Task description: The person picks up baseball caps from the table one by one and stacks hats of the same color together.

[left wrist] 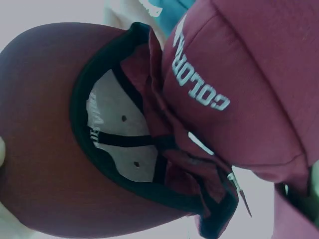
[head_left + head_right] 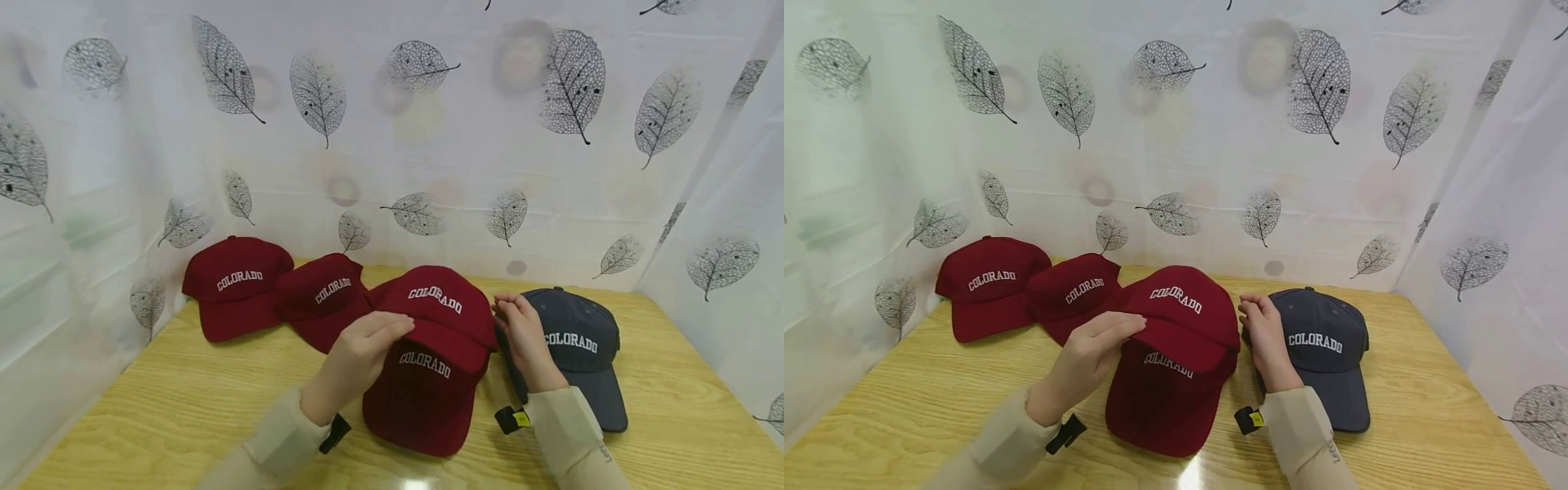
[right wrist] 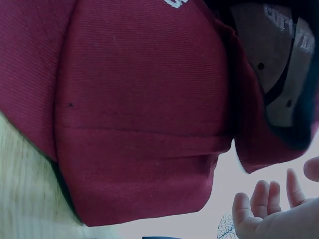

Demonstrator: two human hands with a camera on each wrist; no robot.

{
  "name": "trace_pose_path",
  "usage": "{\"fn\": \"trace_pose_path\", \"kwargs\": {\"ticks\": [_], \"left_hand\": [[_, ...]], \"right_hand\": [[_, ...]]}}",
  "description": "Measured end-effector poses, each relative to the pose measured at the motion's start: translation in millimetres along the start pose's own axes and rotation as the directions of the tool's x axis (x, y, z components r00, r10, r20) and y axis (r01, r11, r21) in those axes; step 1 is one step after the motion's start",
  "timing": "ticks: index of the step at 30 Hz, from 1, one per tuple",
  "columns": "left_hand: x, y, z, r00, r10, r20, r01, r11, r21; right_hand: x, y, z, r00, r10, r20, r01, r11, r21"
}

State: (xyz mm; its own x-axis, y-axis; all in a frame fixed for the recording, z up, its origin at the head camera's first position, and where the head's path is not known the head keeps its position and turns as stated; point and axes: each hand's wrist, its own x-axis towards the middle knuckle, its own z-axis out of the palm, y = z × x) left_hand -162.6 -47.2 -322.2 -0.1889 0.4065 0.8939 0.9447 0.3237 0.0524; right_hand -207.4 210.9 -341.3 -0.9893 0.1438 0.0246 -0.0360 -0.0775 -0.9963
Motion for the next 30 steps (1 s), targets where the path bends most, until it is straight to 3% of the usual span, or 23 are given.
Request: {"fn": "trace_pose_path", "kwargs": {"ticks": [3, 6, 10, 13, 15, 17, 23, 26, 30], "left_hand": [[-2.5, 1.4, 3.1, 0.997, -0.012, 0.075, 0.011, 1.000, 0.018], [-4.0, 4.2, 4.8, 0.985, -0.027, 0.172, 0.020, 0.999, 0.042], [-5.0, 9.1, 6.4, 0.952, -0.030, 0.304, 0.010, 0.998, 0.068], [-5.0, 12.3, 6.7, 0.918, -0.010, 0.398, -0.020, 0.997, 0.071], [-4.8, 14.3, 6.2, 0.886, 0.008, 0.463, -0.044, 0.997, 0.067], [-4.4, 16.5, 5.4, 0.843, 0.017, 0.538, -0.052, 0.997, 0.050], [-3.6, 24.2, 5.0, 0.683, -0.025, 0.730, 0.008, 1.000, 0.027], [-5.5, 26.6, 8.0, 0.634, -0.046, 0.772, 0.035, 0.999, 0.031], [-9.1, 27.3, 12.2, 0.603, -0.042, 0.797, 0.030, 0.999, 0.030]], "right_hand": [[0.1, -1, 0, 1.000, 0.007, 0.003, -0.007, 1.000, -0.008], [-0.1, -2, -1, 1.000, 0.014, 0.008, -0.014, 1.000, -0.017], [-0.6, -3, -1, 1.000, 0.021, 0.013, -0.021, 0.999, -0.030], [-1.0, -4, -1, 1.000, 0.024, 0.015, -0.023, 0.999, -0.034], [-1.2, -4, -1, 1.000, 0.021, 0.018, -0.020, 0.999, -0.038], [-1.2, -4, -1, 1.000, 0.019, 0.021, -0.019, 0.999, -0.040], [-1.3, -2, -2, 0.999, 0.023, 0.029, -0.022, 0.999, -0.041], [-0.8, -1, -3, 0.999, 0.026, 0.033, -0.024, 0.999, -0.048], [-0.3, 0, -3, 0.999, 0.025, 0.033, -0.023, 0.998, -0.063]]}}
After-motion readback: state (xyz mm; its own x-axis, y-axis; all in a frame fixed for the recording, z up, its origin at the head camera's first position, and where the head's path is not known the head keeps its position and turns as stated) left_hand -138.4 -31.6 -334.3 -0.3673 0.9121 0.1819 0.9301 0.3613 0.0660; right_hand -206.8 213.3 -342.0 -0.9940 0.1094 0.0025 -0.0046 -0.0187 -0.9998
